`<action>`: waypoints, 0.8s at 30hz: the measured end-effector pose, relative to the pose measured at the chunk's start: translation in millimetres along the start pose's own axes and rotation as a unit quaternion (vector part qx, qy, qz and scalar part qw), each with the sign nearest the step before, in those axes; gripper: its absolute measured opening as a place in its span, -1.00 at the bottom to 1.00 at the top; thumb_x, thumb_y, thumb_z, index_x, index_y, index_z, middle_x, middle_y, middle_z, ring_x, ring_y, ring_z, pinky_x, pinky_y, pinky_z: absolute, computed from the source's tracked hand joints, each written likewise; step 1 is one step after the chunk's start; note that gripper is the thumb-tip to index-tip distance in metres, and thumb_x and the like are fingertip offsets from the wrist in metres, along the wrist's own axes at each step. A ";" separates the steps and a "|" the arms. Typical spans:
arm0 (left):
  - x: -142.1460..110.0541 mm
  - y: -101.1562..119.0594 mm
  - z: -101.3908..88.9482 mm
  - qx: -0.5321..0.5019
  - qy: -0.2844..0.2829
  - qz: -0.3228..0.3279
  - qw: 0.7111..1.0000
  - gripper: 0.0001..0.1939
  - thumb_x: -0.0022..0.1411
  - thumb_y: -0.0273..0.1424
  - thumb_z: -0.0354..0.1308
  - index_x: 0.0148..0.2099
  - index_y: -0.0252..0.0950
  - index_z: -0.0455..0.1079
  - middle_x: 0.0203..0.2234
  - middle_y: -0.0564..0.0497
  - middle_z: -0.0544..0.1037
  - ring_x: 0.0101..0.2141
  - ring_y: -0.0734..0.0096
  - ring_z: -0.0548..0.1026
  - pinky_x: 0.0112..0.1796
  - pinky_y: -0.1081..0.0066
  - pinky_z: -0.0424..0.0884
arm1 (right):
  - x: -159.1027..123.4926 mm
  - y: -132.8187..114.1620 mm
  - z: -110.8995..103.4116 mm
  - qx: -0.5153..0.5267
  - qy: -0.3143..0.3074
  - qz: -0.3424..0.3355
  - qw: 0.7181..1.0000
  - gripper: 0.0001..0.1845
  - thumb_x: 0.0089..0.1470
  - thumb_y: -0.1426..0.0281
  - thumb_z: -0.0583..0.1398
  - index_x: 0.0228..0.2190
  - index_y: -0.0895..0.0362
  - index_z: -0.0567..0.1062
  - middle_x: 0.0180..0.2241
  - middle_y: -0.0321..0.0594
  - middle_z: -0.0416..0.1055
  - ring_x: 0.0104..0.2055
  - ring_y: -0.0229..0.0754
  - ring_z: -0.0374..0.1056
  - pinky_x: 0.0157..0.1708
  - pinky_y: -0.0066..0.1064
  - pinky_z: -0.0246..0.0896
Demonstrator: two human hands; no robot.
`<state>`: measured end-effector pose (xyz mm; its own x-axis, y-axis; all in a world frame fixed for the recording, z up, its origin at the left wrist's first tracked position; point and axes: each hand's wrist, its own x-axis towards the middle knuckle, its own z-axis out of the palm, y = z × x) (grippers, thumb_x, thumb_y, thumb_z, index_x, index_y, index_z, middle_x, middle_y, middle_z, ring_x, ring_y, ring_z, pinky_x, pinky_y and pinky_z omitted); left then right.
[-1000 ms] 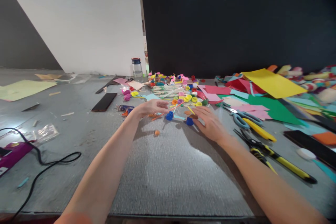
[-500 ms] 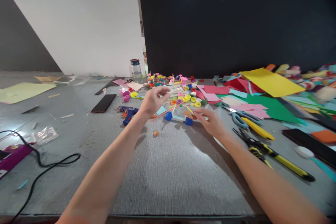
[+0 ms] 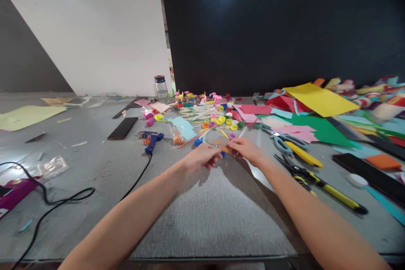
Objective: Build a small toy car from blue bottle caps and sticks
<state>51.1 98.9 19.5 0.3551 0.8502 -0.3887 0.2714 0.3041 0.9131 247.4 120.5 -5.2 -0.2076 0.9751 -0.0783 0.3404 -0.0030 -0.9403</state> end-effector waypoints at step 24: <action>-3.0 -8.4 20.8 -0.142 0.116 -0.017 0.983 -0.64 0.24 -0.23 0.27 -0.51 -0.34 0.39 -0.68 0.12 0.40 -0.67 0.60 0.38 -0.61 0.52 0.09 | 5.5 -12.7 21.4 0.067 -0.055 0.112 0.990 -0.65 0.04 0.22 0.32 -0.58 0.15 0.38 -0.66 -0.32 0.35 -0.68 -0.38 0.21 -0.76 -0.59 -0.19</action>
<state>66.3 84.9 10.5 0.1286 0.9023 -0.4115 0.0064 0.4142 0.9102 222.3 121.2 -0.8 -0.2429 0.9165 -0.3178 0.2656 -0.2522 -0.9305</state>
